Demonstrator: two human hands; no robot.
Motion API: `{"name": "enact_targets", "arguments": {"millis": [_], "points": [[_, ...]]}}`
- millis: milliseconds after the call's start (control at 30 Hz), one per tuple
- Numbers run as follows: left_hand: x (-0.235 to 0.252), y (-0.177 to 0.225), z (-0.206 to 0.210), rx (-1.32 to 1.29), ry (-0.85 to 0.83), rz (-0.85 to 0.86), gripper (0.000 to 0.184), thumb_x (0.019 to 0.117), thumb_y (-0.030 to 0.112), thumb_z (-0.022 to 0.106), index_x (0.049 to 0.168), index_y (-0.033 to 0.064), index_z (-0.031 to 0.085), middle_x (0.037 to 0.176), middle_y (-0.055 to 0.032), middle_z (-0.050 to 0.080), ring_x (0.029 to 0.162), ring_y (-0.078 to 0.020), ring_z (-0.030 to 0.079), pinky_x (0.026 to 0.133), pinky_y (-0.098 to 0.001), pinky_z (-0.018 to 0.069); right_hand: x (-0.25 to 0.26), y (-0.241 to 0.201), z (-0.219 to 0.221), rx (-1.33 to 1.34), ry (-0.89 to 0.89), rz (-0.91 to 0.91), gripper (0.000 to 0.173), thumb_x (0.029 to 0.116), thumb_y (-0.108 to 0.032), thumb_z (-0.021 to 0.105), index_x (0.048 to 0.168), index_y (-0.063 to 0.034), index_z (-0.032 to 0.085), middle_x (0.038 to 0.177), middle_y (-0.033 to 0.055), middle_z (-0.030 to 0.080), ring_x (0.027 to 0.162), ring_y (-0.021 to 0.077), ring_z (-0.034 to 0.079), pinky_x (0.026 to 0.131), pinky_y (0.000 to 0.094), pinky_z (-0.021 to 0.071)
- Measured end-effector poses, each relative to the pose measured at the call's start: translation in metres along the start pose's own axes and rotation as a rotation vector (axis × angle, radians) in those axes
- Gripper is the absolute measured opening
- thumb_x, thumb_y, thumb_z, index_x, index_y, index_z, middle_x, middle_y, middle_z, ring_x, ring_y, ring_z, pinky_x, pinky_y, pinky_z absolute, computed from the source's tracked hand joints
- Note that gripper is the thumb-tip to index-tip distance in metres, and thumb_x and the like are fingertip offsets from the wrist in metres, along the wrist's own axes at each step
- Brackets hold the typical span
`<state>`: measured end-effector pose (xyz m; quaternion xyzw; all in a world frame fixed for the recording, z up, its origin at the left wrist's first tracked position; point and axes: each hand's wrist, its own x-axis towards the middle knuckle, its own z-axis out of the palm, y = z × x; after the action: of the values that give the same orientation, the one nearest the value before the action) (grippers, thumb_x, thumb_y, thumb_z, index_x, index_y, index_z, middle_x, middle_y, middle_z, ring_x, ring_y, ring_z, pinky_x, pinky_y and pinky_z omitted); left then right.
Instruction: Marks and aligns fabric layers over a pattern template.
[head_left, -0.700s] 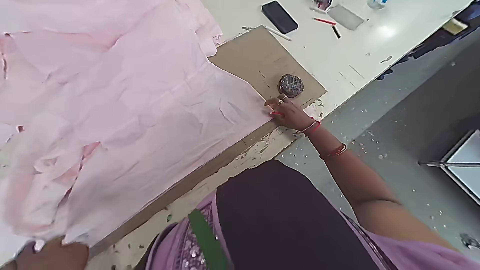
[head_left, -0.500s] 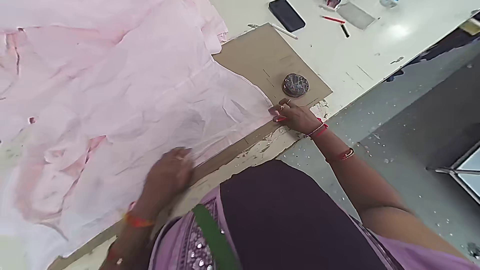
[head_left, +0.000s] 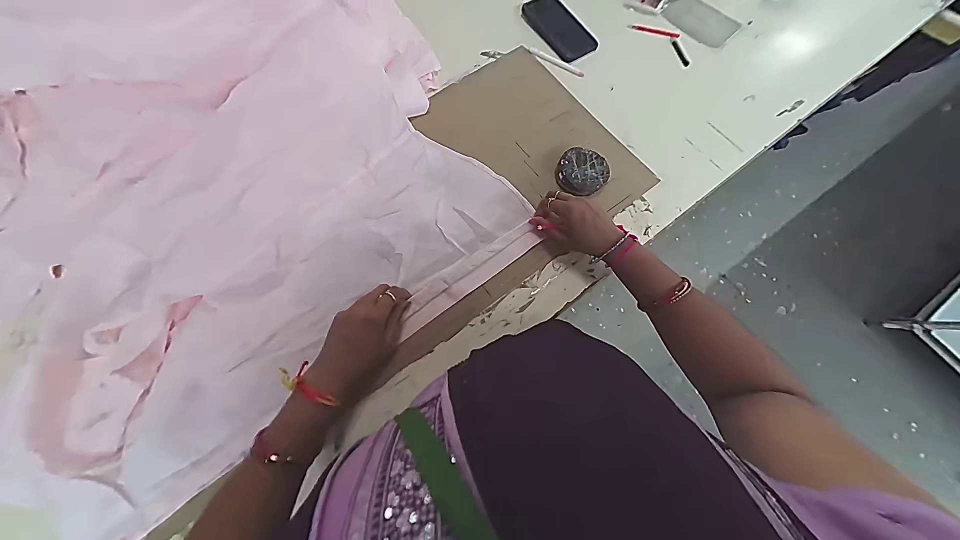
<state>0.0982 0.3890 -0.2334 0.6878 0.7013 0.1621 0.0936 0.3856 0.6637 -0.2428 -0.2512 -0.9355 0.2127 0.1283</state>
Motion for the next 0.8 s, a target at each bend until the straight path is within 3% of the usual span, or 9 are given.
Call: {"name": "enact_targets", "arguments": {"millis": [100,200,267,333,367,433,533,700,800], "points": [[0.004,-0.011,0.005,-0.056,-0.038,-0.024,0.037,0.1034,0.019,0.050,0.135,0.0095,0.066,0.105,-0.0214,0.069,0.080,-0.0396,0.070,0.067,-0.0573,0.0566,0.014,0.004,0.004,0.020,-0.100,0.212,0.033,0.0996,-0.027,0.064,0.099,0.0060,0.065,0.090,0.0238,0.064,0.083,0.0424,0.066,0.073,0.0612,0.0500],[0.001,-0.015,0.017,0.055,0.018,0.109,0.040,0.0993,0.007,0.054,0.132,0.0229,0.072,0.107,-0.0218,0.068,0.089,-0.0418,0.069,0.064,-0.0523,0.0562,0.023,0.000,-0.003,0.050,-0.163,0.355,0.044,0.0979,-0.032,0.069,0.115,0.0074,0.061,0.099,0.0269,0.065,0.095,0.0445,0.065,0.084,0.0619,0.0490],[-0.002,-0.018,0.022,0.117,0.064,0.186,0.045,0.0983,0.006,0.051,0.132,0.0275,0.071,0.116,-0.0216,0.069,0.101,-0.0465,0.067,0.078,-0.0582,0.0544,0.024,0.002,-0.009,0.069,-0.121,0.368,0.059,0.0939,-0.033,0.074,0.133,0.0048,0.053,0.107,0.0287,0.064,0.102,0.0468,0.064,0.090,0.0637,0.0489],[-0.003,-0.024,0.026,0.120,0.104,0.210,0.043,0.1017,0.014,0.047,0.132,0.0320,0.070,0.126,-0.0189,0.068,0.110,-0.0463,0.064,0.088,-0.0611,0.0484,0.024,0.004,-0.016,0.055,0.055,0.403,0.070,0.0908,-0.034,0.077,0.142,0.0034,0.049,0.110,0.0302,0.066,0.100,0.0489,0.066,0.087,0.0662,0.0504],[-0.002,-0.026,0.027,0.115,0.110,0.215,0.042,0.1030,0.017,0.045,0.132,0.0336,0.070,0.129,-0.0174,0.067,0.112,-0.0451,0.063,0.090,-0.0608,0.0461,0.024,0.005,-0.019,0.003,0.163,0.445,0.072,0.0902,-0.038,0.077,0.143,0.0030,0.049,0.107,0.0306,0.067,0.094,0.0487,0.067,0.080,0.0656,0.0520],[-0.002,-0.028,0.027,0.110,0.097,0.228,0.043,0.1030,0.019,0.042,0.133,0.0349,0.069,0.133,-0.0141,0.066,0.117,-0.0428,0.061,0.091,-0.0606,0.0433,0.023,0.004,-0.025,-0.143,0.262,0.572,0.081,0.0880,-0.046,0.077,0.145,0.0019,0.046,0.128,0.0358,0.057,0.096,0.0515,0.067,0.076,0.0652,0.0535],[-0.001,-0.031,0.027,0.099,0.091,0.249,0.045,0.1010,0.018,0.041,0.133,0.0336,0.069,0.134,-0.0132,0.066,0.118,-0.0418,0.061,0.092,-0.0601,0.0418,0.013,-0.001,-0.033,-0.180,0.165,0.775,0.096,0.0868,-0.057,0.075,0.144,0.0118,0.041,0.146,0.0439,0.036,0.111,0.0598,0.057,0.084,0.0697,0.0492],[-0.001,-0.033,0.028,0.084,0.097,0.251,0.045,0.1023,0.022,0.039,0.133,0.0348,0.069,0.135,-0.0117,0.066,0.120,-0.0402,0.060,0.096,-0.0597,0.0408,0.005,0.005,-0.025,-0.106,0.223,0.810,0.094,0.0798,-0.056,0.080,0.138,0.0095,0.047,0.142,0.0369,0.045,0.117,0.0541,0.057,0.087,0.0683,0.0488],[-0.001,-0.034,0.028,0.059,0.092,0.248,0.045,0.1014,0.022,0.040,0.133,0.0342,0.069,0.135,-0.0119,0.066,0.121,-0.0415,0.060,0.096,-0.0611,0.0408,0.014,0.021,-0.025,-0.021,0.242,0.813,0.091,0.0693,-0.057,0.087,0.128,0.0067,0.060,0.130,0.0338,0.057,0.117,0.0499,0.060,0.092,0.0674,0.0472]]}}
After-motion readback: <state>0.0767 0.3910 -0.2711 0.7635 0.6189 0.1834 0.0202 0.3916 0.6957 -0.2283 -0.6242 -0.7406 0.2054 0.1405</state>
